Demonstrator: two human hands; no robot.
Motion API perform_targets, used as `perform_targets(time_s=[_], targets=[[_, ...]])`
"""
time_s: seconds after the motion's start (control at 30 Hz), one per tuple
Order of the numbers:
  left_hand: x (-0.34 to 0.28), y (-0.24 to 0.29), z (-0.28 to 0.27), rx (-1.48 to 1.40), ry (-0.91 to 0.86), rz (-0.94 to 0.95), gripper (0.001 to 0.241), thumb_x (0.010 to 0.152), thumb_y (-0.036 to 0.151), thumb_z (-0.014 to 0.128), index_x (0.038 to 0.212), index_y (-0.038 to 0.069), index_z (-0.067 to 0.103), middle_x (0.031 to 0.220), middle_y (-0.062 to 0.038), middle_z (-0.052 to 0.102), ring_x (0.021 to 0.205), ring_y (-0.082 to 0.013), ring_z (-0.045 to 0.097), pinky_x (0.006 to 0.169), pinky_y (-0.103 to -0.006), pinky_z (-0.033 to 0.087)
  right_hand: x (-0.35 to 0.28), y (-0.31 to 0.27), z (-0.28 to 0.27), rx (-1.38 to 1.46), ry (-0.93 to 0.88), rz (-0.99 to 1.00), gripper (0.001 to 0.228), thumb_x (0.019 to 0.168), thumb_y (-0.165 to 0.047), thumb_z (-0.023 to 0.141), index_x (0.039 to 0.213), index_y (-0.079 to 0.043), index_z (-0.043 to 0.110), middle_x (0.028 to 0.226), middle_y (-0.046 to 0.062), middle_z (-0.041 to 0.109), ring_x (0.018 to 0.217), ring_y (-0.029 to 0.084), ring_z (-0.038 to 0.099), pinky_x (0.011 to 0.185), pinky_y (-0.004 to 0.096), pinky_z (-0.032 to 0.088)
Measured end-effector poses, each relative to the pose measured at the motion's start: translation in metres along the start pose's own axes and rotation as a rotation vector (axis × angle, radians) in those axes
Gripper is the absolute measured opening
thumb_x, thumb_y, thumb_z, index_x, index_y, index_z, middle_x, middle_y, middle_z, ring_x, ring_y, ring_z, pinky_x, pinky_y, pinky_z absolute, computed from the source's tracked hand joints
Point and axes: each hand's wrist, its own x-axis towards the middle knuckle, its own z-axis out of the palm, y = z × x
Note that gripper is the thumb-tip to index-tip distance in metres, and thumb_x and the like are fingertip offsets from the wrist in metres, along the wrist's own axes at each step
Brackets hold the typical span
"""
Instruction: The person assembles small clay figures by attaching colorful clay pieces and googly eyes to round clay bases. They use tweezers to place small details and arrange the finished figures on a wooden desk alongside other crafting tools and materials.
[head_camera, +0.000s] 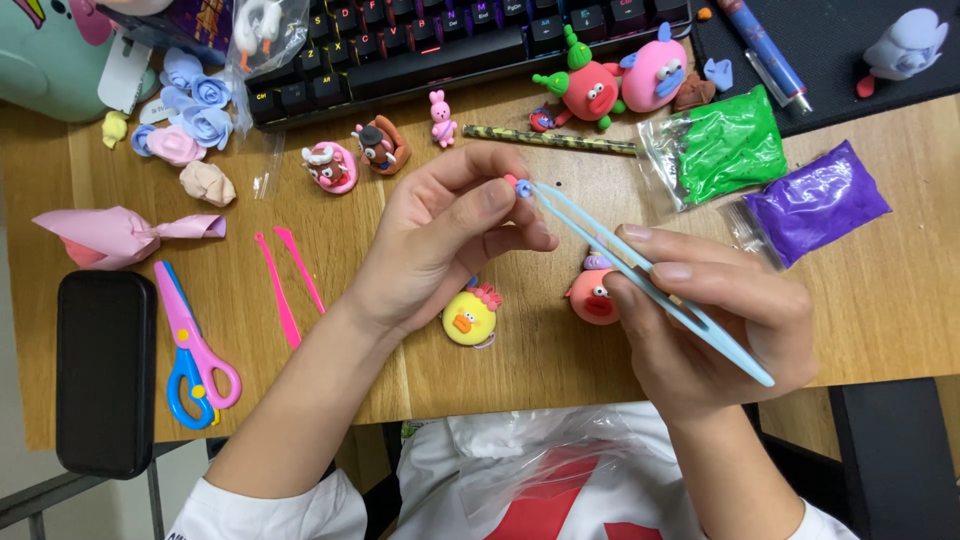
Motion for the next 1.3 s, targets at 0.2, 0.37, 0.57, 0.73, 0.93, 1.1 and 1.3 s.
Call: perform_targets(time_s=[0.2, 0.37, 0.57, 0.73, 0.93, 1.1, 1.3], targets=[[0.000, 0.001, 0.000, 0.016, 0.035, -0.003, 0.021, 0.092, 0.013, 0.068, 0.108, 0.002, 0.062, 0.086, -0.011, 0.066, 0.080, -0.0229, 0.068, 0.081, -0.0350, 0.060, -0.017, 0.005, -0.052, -0.326, 0.217, -0.076, 0.036, 0.090, -0.006, 0.081, 0.103, 0.002, 0.048, 0.090, 0.017, 0.057, 0.082, 0.033, 0.062, 0.080, 0.040, 0.050], [-0.002, 0.006, 0.008, 0.220, 0.004, 0.052, 0.016, 0.092, 0.012, 0.067, 0.103, 0.002, 0.061, 0.090, -0.007, 0.062, 0.081, -0.0203, 0.068, 0.081, -0.0319, 0.060, -0.023, 0.004, -0.135, -0.760, -0.083, -0.037, 0.019, 0.112, 0.025, 0.079, 0.113, 0.014, 0.064, 0.104, 0.031, 0.061, 0.097, 0.040, 0.059, 0.083, 0.044, 0.046], [-0.008, 0.015, 0.019, 0.561, -0.014, 0.109, 0.011, 0.092, 0.007, 0.065, 0.102, 0.003, 0.062, 0.095, -0.006, 0.063, 0.085, -0.0166, 0.068, 0.084, -0.0250, 0.056, -0.017, 0.014, -0.176, -1.163, -0.337, 0.033, 0.040, 0.100, 0.020, 0.068, 0.137, 0.006, 0.077, 0.125, 0.022, 0.065, 0.113, 0.037, 0.063, 0.095, 0.043, 0.051], [-0.025, 0.036, 0.036, 0.902, -0.048, 0.128, 0.010, 0.090, 0.006, 0.067, 0.100, 0.004, 0.064, 0.098, -0.006, 0.065, 0.092, -0.0120, 0.066, 0.087, -0.0217, 0.057, 0.011, -0.013, -0.135, -1.271, -0.568, 0.310, 0.068, 0.088, 0.009, 0.048, 0.152, -0.008, 0.059, 0.132, 0.019, 0.055, 0.104, 0.043, 0.050, 0.060, 0.057, 0.047], [-0.051, 0.046, 0.044, 1.344, -0.151, 0.281, 0.008, 0.092, 0.013, 0.067, 0.098, 0.008, 0.068, 0.088, -0.003, 0.063, 0.078, -0.0115, 0.062, 0.069, -0.0237, 0.048, 0.030, -0.061, -0.058, -0.576, -0.483, 0.317, 0.034, 0.100, -0.006, 0.059, 0.133, 0.004, 0.061, 0.123, 0.020, 0.052, 0.090, 0.023, 0.050, 0.070, 0.030, 0.041], [-0.062, 0.047, 0.048, 1.355, -0.184, 0.353, 0.011, 0.094, 0.013, 0.064, 0.101, 0.007, 0.069, 0.094, -0.005, 0.066, 0.079, -0.0139, 0.063, 0.072, -0.0253, 0.047, 0.033, -0.064, -0.011, -0.171, -0.710, 0.357, 0.026, 0.090, -0.015, 0.066, 0.116, -0.011, 0.066, 0.091, 0.002, 0.065, 0.081, 0.011, 0.056, 0.061, 0.023, 0.042], [-0.069, 0.044, 0.043, 1.410, -0.197, 0.374, 0.012, 0.092, 0.018, 0.067, 0.100, 0.009, 0.070, 0.089, -0.003, 0.063, 0.074, -0.0139, 0.062, 0.071, -0.0265, 0.044, 0.029, -0.057, -0.007, -0.020, -0.710, 0.523, 0.013, 0.092, -0.012, 0.062, 0.100, -0.009, 0.071, 0.092, 0.002, 0.069, 0.067, 0.007, 0.049, 0.061, 0.020, 0.038]])
